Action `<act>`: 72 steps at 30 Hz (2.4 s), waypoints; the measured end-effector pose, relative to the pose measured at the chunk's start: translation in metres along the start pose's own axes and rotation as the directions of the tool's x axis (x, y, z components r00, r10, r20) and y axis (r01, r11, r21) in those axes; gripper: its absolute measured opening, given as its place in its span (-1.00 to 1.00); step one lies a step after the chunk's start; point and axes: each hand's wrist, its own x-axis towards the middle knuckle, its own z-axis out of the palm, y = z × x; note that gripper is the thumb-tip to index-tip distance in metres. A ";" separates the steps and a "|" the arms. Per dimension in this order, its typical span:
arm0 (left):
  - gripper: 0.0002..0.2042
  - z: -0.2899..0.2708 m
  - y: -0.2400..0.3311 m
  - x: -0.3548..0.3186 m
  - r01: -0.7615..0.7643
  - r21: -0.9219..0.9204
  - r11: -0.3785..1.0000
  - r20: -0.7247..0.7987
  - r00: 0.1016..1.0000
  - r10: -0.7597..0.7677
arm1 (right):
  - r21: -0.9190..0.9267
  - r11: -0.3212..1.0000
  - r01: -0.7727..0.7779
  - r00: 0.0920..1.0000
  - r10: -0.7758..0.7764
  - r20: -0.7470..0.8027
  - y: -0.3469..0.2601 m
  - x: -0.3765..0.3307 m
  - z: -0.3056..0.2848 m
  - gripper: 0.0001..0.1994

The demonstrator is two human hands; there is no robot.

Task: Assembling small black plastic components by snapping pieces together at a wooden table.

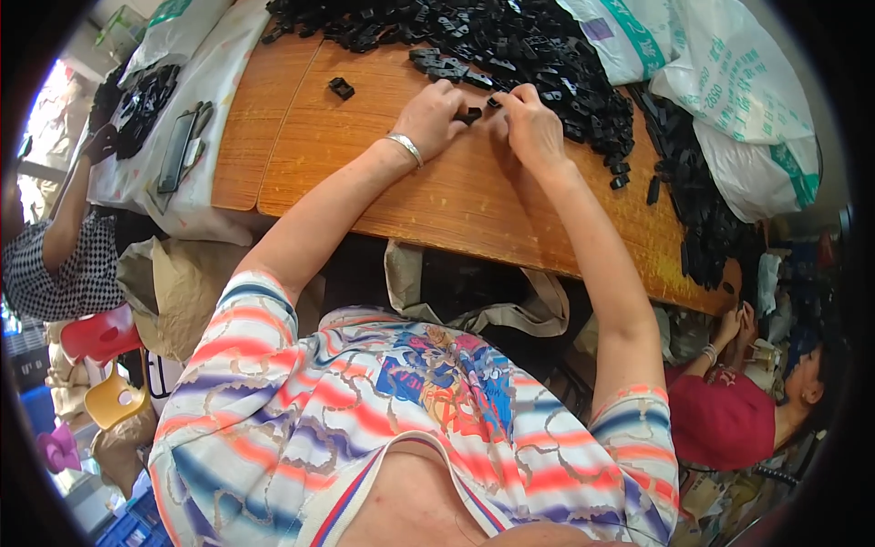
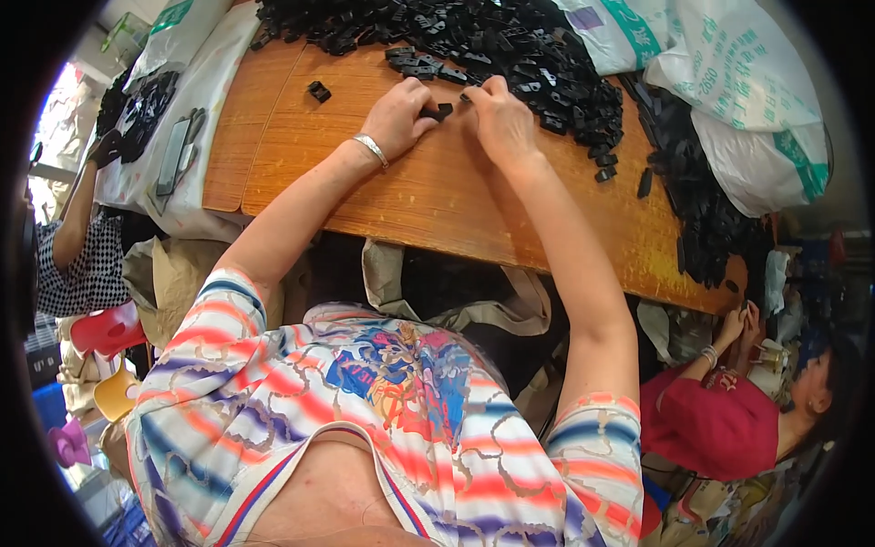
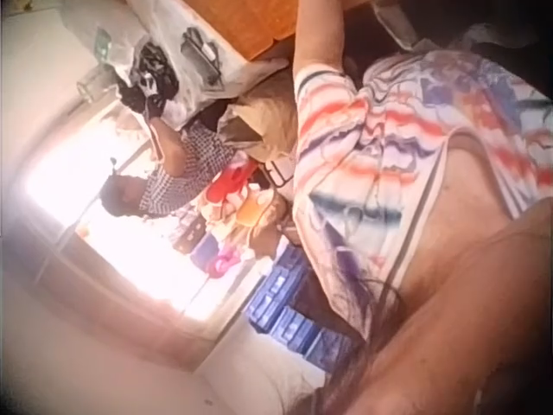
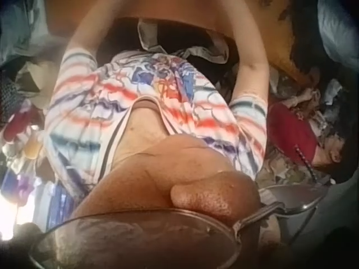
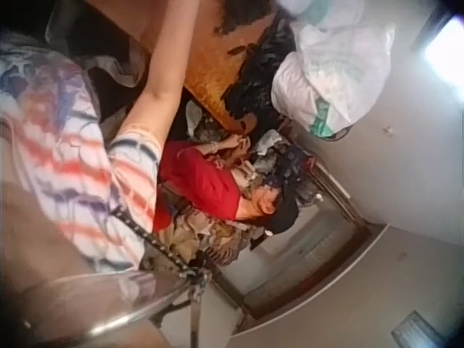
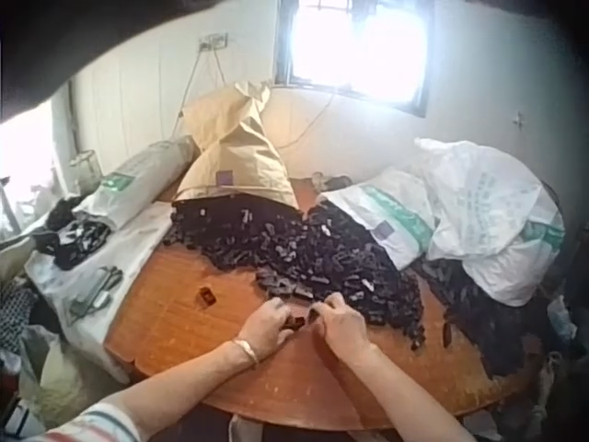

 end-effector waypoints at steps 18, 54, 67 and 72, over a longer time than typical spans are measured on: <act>-0.70 -0.011 0.021 -0.017 -0.115 0.056 0.992 0.142 0.984 0.106 | 0.212 0.916 -0.340 0.940 0.323 0.114 -0.009 -0.033 -0.013 -0.77; -0.69 -0.072 -0.041 -0.037 -0.048 0.034 0.998 0.076 0.996 0.046 | 0.372 0.919 -0.134 0.977 0.060 0.205 -0.086 -0.099 -0.049 -0.72; -0.81 -0.090 -0.076 -0.026 0.190 0.156 0.969 0.000 0.981 -0.192 | 0.340 0.940 0.019 0.995 -0.050 0.083 -0.076 -0.113 -0.062 -0.86; -0.79 -0.047 -0.031 -0.018 0.059 -0.015 0.998 -0.021 0.998 -0.059 | 0.140 0.986 -0.091 0.995 0.096 -0.032 -0.012 -0.041 -0.029 -0.89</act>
